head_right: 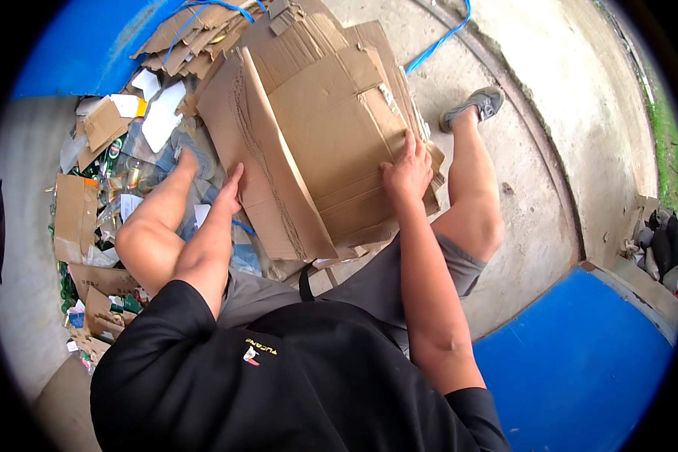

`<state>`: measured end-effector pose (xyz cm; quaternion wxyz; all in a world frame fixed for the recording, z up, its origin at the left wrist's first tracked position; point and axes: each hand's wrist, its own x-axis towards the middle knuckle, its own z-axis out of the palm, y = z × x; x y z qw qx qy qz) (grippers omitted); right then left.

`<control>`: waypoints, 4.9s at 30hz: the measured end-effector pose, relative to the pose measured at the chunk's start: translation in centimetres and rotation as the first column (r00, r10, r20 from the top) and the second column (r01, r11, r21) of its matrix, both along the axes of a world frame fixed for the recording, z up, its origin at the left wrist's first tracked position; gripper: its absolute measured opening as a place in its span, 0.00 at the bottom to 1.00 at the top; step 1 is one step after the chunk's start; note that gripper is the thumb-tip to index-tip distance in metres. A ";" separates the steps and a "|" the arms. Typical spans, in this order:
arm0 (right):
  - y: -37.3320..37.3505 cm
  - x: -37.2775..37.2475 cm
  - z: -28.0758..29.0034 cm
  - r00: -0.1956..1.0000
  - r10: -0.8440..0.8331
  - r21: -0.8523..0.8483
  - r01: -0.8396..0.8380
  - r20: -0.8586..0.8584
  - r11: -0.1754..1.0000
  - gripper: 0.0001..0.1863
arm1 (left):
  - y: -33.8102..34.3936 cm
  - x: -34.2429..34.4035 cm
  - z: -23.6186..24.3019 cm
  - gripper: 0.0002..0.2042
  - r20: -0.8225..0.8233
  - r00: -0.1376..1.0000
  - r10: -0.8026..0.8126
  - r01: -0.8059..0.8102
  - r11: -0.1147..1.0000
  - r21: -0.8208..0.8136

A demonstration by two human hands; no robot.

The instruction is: The person gathers sheets of cardboard from a pile, stacks them together, and ties them into a bundle with blue plastic twine.

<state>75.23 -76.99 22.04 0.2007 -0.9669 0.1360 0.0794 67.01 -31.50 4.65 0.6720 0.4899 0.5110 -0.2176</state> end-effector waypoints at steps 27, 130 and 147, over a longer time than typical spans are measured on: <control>0.6 0.7 0.3 0.998 -0.054 0.012 0.055 -0.042 0.998 0.51 | -0.2 0.5 1.7 0.61 -0.037 0.991 0.132 -0.131 0.991 0.036; 11.1 10.9 -7.1 0.779 0.594 -0.325 -0.519 0.203 0.791 0.38 | 2.4 7.4 1.2 0.23 0.202 0.973 -0.107 0.043 0.953 0.300; 10.9 10.5 -7.3 0.785 0.589 -0.317 -0.518 0.192 0.794 0.37 | -8.5 3.7 3.7 0.22 0.394 0.919 0.014 -0.027 0.999 0.027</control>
